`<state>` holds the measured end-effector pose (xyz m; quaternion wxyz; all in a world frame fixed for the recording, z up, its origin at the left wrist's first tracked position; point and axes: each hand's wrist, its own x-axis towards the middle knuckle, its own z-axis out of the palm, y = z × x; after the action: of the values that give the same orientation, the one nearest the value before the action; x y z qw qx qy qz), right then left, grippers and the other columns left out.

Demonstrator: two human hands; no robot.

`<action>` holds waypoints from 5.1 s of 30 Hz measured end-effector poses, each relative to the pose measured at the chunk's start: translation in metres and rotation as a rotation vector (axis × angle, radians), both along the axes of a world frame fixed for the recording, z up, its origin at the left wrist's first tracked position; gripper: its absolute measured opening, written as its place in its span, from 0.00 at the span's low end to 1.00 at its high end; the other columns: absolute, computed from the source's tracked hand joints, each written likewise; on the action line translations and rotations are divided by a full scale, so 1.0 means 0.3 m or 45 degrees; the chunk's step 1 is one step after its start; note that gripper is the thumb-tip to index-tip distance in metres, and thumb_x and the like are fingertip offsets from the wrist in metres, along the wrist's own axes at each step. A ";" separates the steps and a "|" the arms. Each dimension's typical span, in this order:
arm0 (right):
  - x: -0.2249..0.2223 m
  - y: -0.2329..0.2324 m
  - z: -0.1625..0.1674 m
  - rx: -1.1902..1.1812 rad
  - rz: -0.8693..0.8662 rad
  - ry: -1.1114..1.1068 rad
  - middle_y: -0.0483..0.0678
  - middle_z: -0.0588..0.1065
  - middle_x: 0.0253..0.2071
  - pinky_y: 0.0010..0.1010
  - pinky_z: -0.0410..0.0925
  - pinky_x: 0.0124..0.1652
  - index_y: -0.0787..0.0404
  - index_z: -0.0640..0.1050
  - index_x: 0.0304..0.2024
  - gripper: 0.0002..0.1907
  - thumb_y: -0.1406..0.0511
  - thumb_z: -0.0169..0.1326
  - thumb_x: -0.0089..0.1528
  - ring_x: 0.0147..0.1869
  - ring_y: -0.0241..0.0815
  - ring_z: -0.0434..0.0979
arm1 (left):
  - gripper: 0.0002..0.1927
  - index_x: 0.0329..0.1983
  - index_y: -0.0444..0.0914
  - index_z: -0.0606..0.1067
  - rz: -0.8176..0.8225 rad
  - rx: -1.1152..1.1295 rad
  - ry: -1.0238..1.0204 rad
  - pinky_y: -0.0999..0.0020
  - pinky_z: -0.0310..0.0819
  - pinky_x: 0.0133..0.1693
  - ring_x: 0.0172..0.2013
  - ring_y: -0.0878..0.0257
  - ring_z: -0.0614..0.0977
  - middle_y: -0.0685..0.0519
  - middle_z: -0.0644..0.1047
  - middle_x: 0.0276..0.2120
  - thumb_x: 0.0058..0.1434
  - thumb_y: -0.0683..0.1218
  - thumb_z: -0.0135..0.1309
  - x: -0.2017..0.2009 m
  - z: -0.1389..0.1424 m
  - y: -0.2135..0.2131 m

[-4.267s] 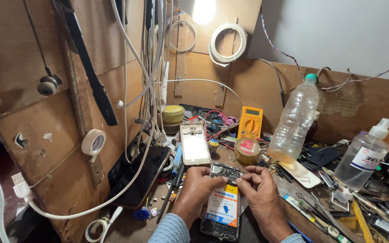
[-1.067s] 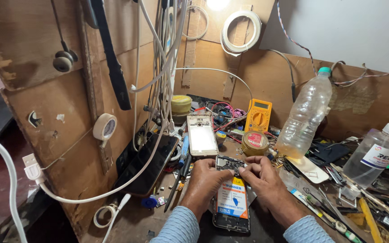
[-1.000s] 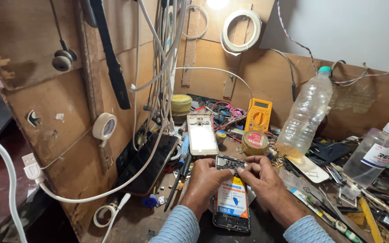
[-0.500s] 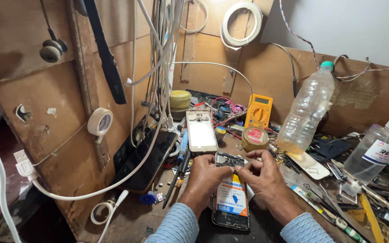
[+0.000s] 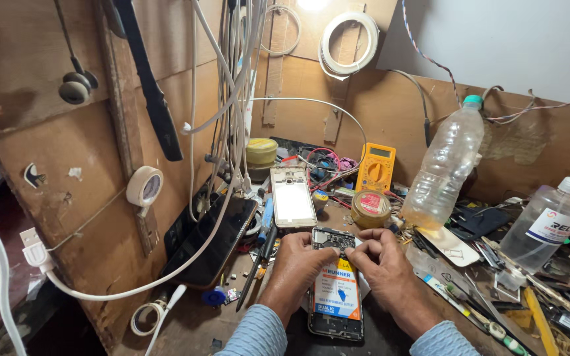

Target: The person uses a small screwdriver to adjust components on a disassembled mobile phone chassis. They then place a new battery into the chassis and fit the phone's back cover over it.

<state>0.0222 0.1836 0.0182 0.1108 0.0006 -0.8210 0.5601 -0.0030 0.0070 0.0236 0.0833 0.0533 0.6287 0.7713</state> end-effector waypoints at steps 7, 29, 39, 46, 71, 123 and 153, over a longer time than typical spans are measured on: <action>0.001 -0.002 0.000 0.004 -0.043 0.031 0.44 0.79 0.33 0.27 0.70 0.46 0.66 0.70 0.55 0.25 0.61 0.59 0.60 0.42 0.33 0.78 | 0.11 0.31 0.29 0.82 0.014 -0.097 0.005 0.66 0.77 0.24 0.22 0.63 0.82 0.48 0.83 0.25 0.50 0.42 0.60 0.000 0.019 -0.004; -0.010 -0.006 -0.009 -0.103 0.000 0.055 0.45 0.77 0.31 0.24 0.70 0.40 0.67 0.69 0.54 0.26 0.64 0.63 0.58 0.37 0.31 0.74 | 0.11 0.31 0.28 0.81 0.130 -0.125 -0.038 0.64 0.80 0.25 0.23 0.59 0.84 0.44 0.83 0.26 0.44 0.40 0.62 0.012 0.048 0.026; -0.086 0.031 -0.099 -0.166 0.032 0.173 0.46 0.77 0.29 0.25 0.69 0.37 0.69 0.68 0.53 0.27 0.65 0.63 0.57 0.35 0.34 0.75 | 0.12 0.31 0.25 0.82 0.145 -0.119 0.005 0.63 0.77 0.24 0.23 0.61 0.82 0.45 0.83 0.27 0.46 0.40 0.62 -0.001 0.020 0.041; -0.073 0.026 -0.084 -0.200 -0.090 0.122 0.49 0.82 0.35 0.25 0.70 0.44 0.66 0.69 0.55 0.23 0.64 0.58 0.61 0.41 0.34 0.79 | 0.13 0.39 0.25 0.80 -0.156 0.149 0.022 0.68 0.81 0.29 0.26 0.62 0.85 0.45 0.83 0.30 0.58 0.42 0.56 -0.017 -0.022 -0.022; 0.159 -0.042 0.024 1.108 -0.086 0.795 0.44 0.80 0.44 0.46 0.59 0.58 0.54 0.76 0.51 0.16 0.64 0.56 0.59 0.57 0.47 0.74 | 0.08 0.38 0.31 0.74 0.065 0.214 -0.026 0.66 0.81 0.35 0.33 0.62 0.83 0.47 0.79 0.33 0.57 0.39 0.57 -0.028 -0.095 0.022; 0.082 0.068 -0.023 -0.344 -0.252 -0.311 0.61 0.82 0.35 0.51 0.77 0.36 0.70 0.77 0.48 0.15 0.64 0.60 0.64 0.34 0.55 0.82 | 0.20 0.53 0.34 0.66 0.215 0.615 -0.086 0.65 0.84 0.40 0.37 0.60 0.84 0.47 0.79 0.42 0.58 0.36 0.56 -0.060 -0.098 0.103; 0.183 0.089 0.003 1.185 0.136 0.884 0.48 0.79 0.46 0.41 0.58 0.58 0.49 0.74 0.57 0.26 0.55 0.61 0.57 0.58 0.44 0.74 | 0.21 0.53 0.33 0.66 0.084 0.367 -0.046 0.63 0.83 0.28 0.34 0.56 0.86 0.44 0.80 0.41 0.57 0.37 0.55 -0.072 -0.097 0.118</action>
<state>0.0771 0.2103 0.0190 0.3332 0.2741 -0.8951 0.1121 -0.0245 0.0423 -0.0055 0.0606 0.0299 0.5111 0.8568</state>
